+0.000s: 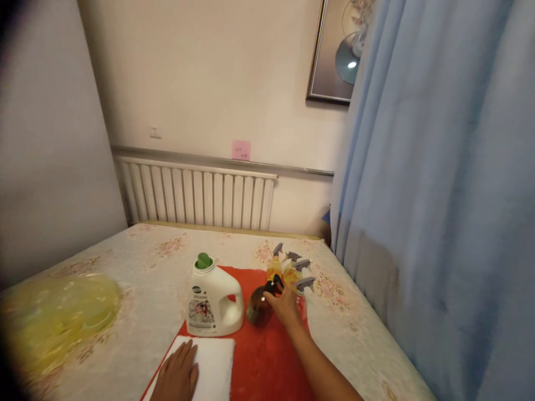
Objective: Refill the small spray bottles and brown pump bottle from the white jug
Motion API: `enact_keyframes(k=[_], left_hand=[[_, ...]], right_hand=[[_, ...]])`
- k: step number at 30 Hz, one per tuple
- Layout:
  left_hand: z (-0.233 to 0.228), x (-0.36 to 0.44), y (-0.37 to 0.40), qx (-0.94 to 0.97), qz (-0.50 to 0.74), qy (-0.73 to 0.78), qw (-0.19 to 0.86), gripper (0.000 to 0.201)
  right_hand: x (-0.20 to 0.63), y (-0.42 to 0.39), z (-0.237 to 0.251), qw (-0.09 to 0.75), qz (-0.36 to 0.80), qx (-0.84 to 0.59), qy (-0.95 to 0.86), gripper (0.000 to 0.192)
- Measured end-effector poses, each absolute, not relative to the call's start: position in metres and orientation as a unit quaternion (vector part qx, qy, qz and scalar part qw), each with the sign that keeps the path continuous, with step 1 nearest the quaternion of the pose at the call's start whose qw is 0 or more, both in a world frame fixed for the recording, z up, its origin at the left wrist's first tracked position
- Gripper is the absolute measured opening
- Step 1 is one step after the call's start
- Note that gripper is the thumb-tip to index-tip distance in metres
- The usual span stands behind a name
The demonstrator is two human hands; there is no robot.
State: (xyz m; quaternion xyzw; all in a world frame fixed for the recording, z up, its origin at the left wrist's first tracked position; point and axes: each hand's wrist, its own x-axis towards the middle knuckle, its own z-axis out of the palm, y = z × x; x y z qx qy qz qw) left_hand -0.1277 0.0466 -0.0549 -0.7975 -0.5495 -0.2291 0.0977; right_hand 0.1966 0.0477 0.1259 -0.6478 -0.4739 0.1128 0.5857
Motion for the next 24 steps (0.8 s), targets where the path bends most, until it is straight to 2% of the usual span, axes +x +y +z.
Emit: enact_keyframes(k=[5,12,16,20,24], left_hand=[[-0.039,-0.123,0.041,-0.805,-0.188,-0.558,0.079,0.046],[-0.025,-0.111,0.031,-0.789,-0.176,-0.587,0.04,0.046],[-0.018,-0.08,0.01,-0.798,-0.252,-0.537,-0.102,0.052],[-0.008,-0.038,-0.011,-0.768,-0.321,-0.494,-0.249,0.071],[0.006,-0.004,-0.022,-0.73,-0.344,-0.499,-0.316,0.089]], right_hand=[[0.185,0.005,0.095,0.53,0.172,-0.648,-0.519,0.015],[0.17,-0.018,0.076,0.489,0.182,-0.648,-0.555,0.014],[0.161,-0.023,0.067,0.472,0.196,-0.645,-0.568,0.014],[0.156,-0.029,0.066,0.468,0.201,-0.639,-0.577,0.015],[0.155,-0.037,0.067,0.469,0.207,-0.633,-0.58,0.034]])
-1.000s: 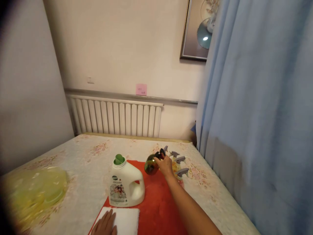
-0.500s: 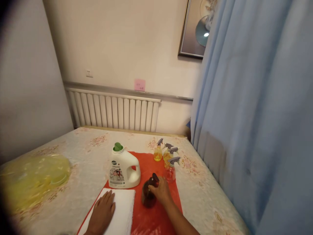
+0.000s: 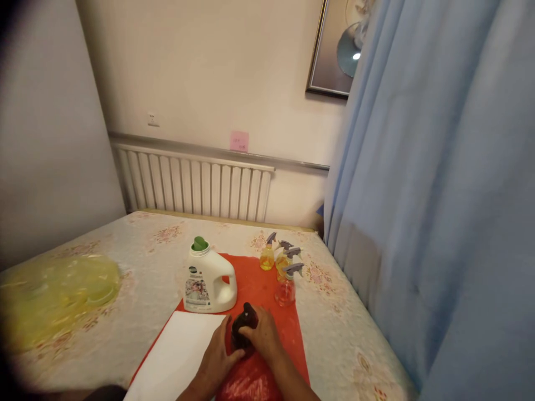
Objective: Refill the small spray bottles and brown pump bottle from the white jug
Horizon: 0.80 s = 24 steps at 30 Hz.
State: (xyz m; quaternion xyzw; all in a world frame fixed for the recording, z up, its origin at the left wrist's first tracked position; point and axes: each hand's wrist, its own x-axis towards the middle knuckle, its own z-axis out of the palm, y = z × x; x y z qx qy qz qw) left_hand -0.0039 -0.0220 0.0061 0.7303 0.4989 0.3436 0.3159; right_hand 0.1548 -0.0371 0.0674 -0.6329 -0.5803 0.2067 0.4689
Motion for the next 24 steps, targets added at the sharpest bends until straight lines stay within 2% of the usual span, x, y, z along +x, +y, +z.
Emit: enact_keyframes(k=[3,8,13,20,24], left_hand=[[0.014,0.011,-0.023,0.726,0.351,0.493,0.328,0.091],[0.022,0.02,-0.023,0.735,0.372,0.469,0.32,0.074],[0.024,0.022,-0.022,0.74,0.382,0.454,0.316,0.063],[0.016,0.023,-0.019,0.74,0.382,0.455,0.315,0.065],[0.015,0.023,-0.017,0.739,0.38,0.458,0.315,0.067]], right_hand=[[0.153,-0.042,0.067,0.494,0.214,-0.621,-0.569,0.042],[0.15,-0.044,0.078,0.529,0.203,-0.615,-0.548,0.032],[0.157,-0.045,0.111,0.573,0.197,-0.605,-0.517,0.024],[0.183,-0.047,0.145,0.675,0.218,-0.555,-0.435,0.037],[0.207,-0.049,0.15,0.666,0.178,-0.577,-0.437,0.042]])
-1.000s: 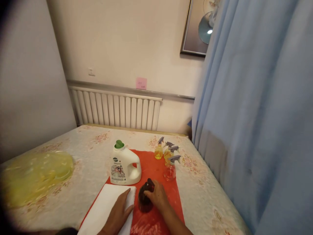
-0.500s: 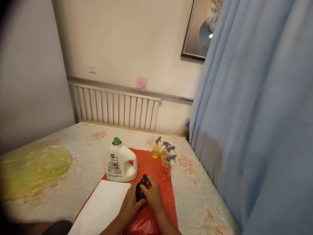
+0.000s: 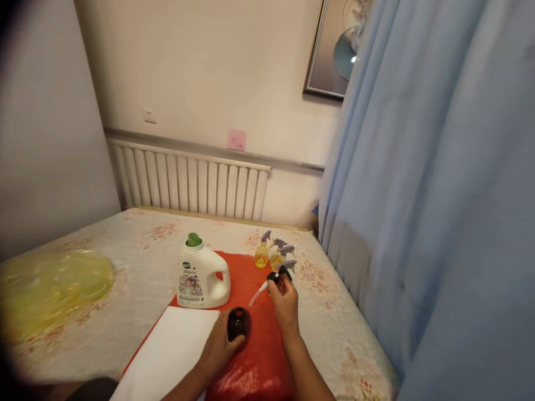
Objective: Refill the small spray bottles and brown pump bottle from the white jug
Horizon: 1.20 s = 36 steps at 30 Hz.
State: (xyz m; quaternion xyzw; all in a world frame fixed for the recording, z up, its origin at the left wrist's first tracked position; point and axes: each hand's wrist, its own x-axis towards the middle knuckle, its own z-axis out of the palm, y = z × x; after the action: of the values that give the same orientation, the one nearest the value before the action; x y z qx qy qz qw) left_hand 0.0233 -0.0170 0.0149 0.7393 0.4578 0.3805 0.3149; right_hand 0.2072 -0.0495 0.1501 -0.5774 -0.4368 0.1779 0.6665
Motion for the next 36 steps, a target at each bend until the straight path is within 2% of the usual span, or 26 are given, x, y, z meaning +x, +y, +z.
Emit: enact_keyframes(k=[5,13,18,22,27,30,36], left_hand=[[0.016,0.023,-0.018,0.738,0.387,0.455,0.314,0.062],[0.013,0.024,-0.019,0.729,0.393,0.459,0.322,0.064],[0.016,0.022,-0.02,0.723,0.392,0.461,0.333,0.068],[0.02,0.021,-0.023,0.718,0.388,0.462,0.347,0.067],[0.017,0.019,-0.022,0.71,0.389,0.45,0.377,0.072],[0.012,0.018,-0.021,0.711,0.387,0.434,0.394,0.077],[-0.003,0.021,-0.017,0.723,0.37,0.426,0.397,0.084]], right_hand=[[0.227,-0.047,0.135,0.603,0.16,-0.642,-0.445,0.039],[0.224,-0.028,0.066,0.415,0.197,-0.754,-0.469,0.009],[0.221,-0.013,0.039,0.346,0.21,-0.789,-0.463,0.01],[0.224,-0.01,0.043,0.367,0.171,-0.812,-0.42,0.018],[0.213,0.002,0.07,0.441,0.133,-0.774,-0.435,0.024],[0.191,0.027,0.088,0.469,0.174,-0.695,-0.517,0.019],[0.141,0.085,0.109,0.477,0.283,-0.57,-0.606,0.046]])
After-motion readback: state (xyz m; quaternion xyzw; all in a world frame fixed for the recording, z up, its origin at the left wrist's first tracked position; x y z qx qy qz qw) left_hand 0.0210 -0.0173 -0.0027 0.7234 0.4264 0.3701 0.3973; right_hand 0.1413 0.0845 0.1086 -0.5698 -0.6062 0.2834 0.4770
